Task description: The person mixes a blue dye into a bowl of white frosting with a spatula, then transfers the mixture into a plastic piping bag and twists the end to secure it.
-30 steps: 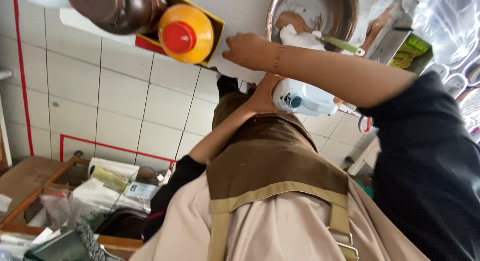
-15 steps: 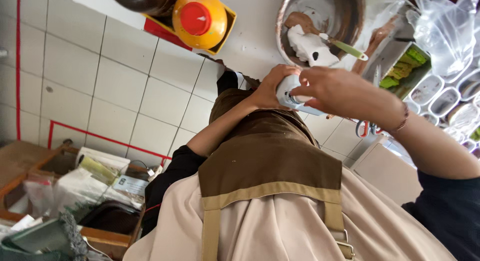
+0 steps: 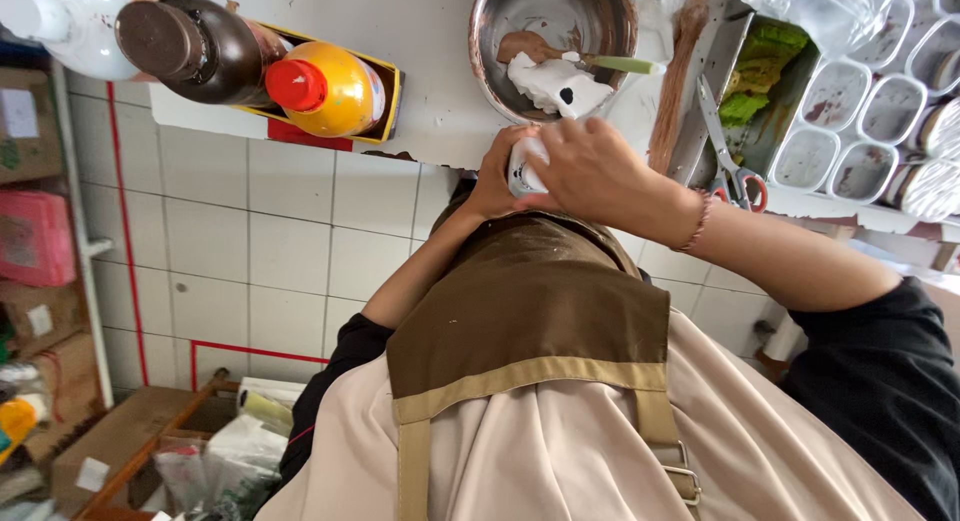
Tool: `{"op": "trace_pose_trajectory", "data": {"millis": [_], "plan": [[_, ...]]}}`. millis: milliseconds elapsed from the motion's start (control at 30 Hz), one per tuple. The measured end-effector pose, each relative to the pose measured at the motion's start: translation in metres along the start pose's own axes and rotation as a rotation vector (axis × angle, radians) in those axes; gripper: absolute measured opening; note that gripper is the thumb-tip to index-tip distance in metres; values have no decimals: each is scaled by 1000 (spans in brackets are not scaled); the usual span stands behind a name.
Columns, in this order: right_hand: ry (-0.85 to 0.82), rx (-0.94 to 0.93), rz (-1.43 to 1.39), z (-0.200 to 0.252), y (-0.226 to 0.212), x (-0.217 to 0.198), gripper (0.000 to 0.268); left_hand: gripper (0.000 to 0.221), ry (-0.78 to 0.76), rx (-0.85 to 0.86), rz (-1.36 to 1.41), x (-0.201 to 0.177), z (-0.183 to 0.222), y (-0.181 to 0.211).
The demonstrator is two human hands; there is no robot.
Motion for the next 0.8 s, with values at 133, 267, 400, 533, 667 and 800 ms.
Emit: {"op": "trace_pose_trajectory", "data": {"millis": [133, 267, 400, 533, 667, 800], "plan": [[226, -81, 12, 18, -14, -31, 56, 89, 2, -23, -11, 2, 6, -6], [339, -33, 322, 19, -26, -34, 71, 77, -2, 19, -211, 10, 12, -19], [243, -144, 217, 9, -27, -15, 24, 79, 7, -117, -165, 11, 15, -34], [425, 51, 104, 20, -14, -21, 36, 101, -6, -56, -250, 11, 17, -20], [394, -73, -15, 26, -28, -9, 22, 99, 2, -76, -98, 14, 20, 5], [343, 126, -95, 28, -12, -12, 25, 91, 106, -44, -292, 6, 33, 47]]}}
Point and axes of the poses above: each hand's wrist, its own z-axis away from the middle knuckle, its own x-axis out of the palm, y = z × x, the point moved 6 cm from there along -z, towards the middle knuckle
